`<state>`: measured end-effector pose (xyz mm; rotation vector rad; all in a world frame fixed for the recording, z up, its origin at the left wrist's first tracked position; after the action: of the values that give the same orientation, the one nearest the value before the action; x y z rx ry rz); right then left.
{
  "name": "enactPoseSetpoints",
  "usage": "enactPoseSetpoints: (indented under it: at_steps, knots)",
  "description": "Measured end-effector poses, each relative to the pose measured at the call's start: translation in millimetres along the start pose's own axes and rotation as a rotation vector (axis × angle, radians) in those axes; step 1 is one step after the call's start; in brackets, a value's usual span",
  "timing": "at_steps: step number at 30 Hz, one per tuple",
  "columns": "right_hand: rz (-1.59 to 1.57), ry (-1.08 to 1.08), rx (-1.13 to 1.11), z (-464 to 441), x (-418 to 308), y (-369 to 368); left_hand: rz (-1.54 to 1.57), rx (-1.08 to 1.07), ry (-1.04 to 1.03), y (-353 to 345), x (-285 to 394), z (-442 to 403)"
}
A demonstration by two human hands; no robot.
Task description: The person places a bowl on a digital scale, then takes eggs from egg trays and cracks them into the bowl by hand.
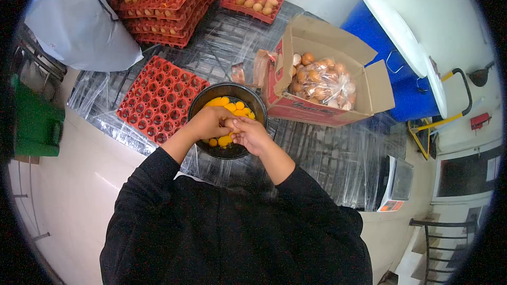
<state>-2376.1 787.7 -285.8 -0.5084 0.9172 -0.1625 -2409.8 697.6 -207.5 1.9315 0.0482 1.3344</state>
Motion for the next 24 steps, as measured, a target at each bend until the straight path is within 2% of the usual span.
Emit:
enactPoseSetpoints:
  at_steps: [4,7,9,13,17,21,24]
  knots:
    - [-0.030,-0.027,0.037,-10.6,15.7,8.8,-0.028,0.012,0.022,-11.1,-13.7,1.6]
    - [0.008,0.005,-0.029,-17.1,11.6,5.1,-0.083,0.001,0.025,-17.2,-24.0,-1.2]
    - [0.078,0.011,-0.057,-19.8,2.0,1.7,-0.051,0.041,0.157,-9.5,-34.8,-1.4]
    - [0.197,-0.034,-0.057,-31.9,0.9,5.8,-0.066,0.089,0.008,2.1,-31.3,-1.0]
    - [0.307,-0.104,-0.102,-43.6,0.4,1.4,-0.125,0.093,0.004,3.7,-37.1,2.3]
    - [0.671,-0.056,-0.093,-54.8,-13.1,-4.9,-0.189,0.090,-0.016,7.6,-38.2,6.2]
    - [0.823,-0.013,-0.058,-50.4,-27.7,-21.5,-0.188,0.093,0.028,15.3,-31.4,7.3]
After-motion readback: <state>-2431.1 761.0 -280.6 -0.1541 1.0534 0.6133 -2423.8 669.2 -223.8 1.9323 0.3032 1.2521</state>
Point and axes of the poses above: each hand's wrist, its own z-axis away from the middle knuckle, its own y-axis out of the back of the hand, x = y × z, the point moved 9 cm from there along -z, towards the middle knuckle, and after that the axes turned 5 degrees about y, right-handed, at the moved point
